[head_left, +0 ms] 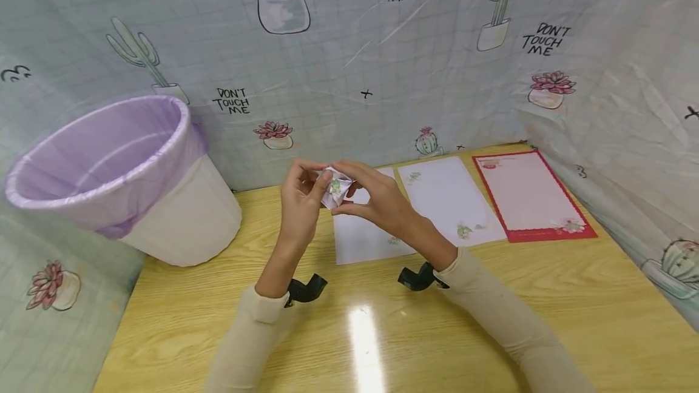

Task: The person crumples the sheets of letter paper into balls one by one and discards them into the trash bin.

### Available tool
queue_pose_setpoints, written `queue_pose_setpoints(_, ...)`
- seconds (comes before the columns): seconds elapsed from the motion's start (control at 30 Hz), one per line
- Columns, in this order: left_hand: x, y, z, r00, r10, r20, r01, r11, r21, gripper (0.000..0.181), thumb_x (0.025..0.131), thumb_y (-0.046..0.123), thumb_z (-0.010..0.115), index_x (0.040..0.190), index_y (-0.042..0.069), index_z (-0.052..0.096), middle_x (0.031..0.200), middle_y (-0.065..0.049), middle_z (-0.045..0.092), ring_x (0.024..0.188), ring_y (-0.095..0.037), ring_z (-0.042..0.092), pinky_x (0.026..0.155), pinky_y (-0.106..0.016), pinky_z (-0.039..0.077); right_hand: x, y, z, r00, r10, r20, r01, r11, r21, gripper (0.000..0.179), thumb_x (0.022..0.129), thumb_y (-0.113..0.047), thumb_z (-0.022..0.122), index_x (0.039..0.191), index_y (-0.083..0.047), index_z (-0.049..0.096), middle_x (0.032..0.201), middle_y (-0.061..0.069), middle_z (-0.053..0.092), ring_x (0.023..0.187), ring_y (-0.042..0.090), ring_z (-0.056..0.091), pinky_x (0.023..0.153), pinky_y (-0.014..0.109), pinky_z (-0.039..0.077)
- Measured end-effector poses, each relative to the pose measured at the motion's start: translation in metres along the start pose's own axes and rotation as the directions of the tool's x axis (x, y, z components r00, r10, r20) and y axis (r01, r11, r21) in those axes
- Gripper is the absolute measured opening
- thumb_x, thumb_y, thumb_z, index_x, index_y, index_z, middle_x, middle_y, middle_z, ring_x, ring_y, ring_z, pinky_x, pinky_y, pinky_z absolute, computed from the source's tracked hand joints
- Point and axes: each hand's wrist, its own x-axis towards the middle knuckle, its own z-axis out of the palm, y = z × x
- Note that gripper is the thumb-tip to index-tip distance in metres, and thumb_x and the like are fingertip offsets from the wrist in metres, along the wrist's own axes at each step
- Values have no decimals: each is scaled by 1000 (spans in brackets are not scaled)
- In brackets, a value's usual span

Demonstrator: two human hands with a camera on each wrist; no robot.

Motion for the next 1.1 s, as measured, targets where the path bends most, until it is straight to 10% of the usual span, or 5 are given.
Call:
queue_pose_setpoints(0.37, -4, 0, 7, 994, -3, 112, 2, 1000, 10, 12, 101, -3, 58, 102, -14, 54, 104, -20, 57, 81, -16, 63, 69, -28, 61, 0, 0, -14, 998, -29, -63, 21, 992, -125, 52, 74, -7, 90, 120, 2, 67, 116, 18, 70, 89, 23, 67, 72, 28, 56)
queue_pose_setpoints(0.6, -8, -5, 1, 960, 145, 239, -145, 989, -17, 24, 98, -2, 63, 116, -17, 60, 108, -12, 61, 99, -16, 66, 82, -33, 61, 2, 0, -27, 985, 158, -65, -148, 980, 132, 35, 78, -1, 86, 109, -1, 71, 108, 13, 74, 89, 19, 72, 72, 31, 59)
queue_pose_setpoints(0.77, -7, -9, -2, 919, 242, 312, -209, 969, -136, 49, 92, 12, 73, 130, -16, 59, 106, -7, 58, 102, -19, 66, 85, -38, 60, 2, -2, -39, 941, 339, -2, -314, 874, 371, 26, 82, -4, 83, 105, 0, 73, 109, 10, 74, 84, 18, 71, 72, 32, 60)
queue_pose_setpoints(1.1, -6, -2, 19, 928, 292, 232, -301, 954, 3, 52, 86, 27, 75, 117, -14, 67, 101, -3, 67, 93, -14, 69, 76, -29, 61, 0, -1, -48, 904, 412, 118, -366, 601, 711, 26, 77, -27, 86, 96, -13, 77, 104, 2, 75, 81, 17, 72, 74, 30, 61)
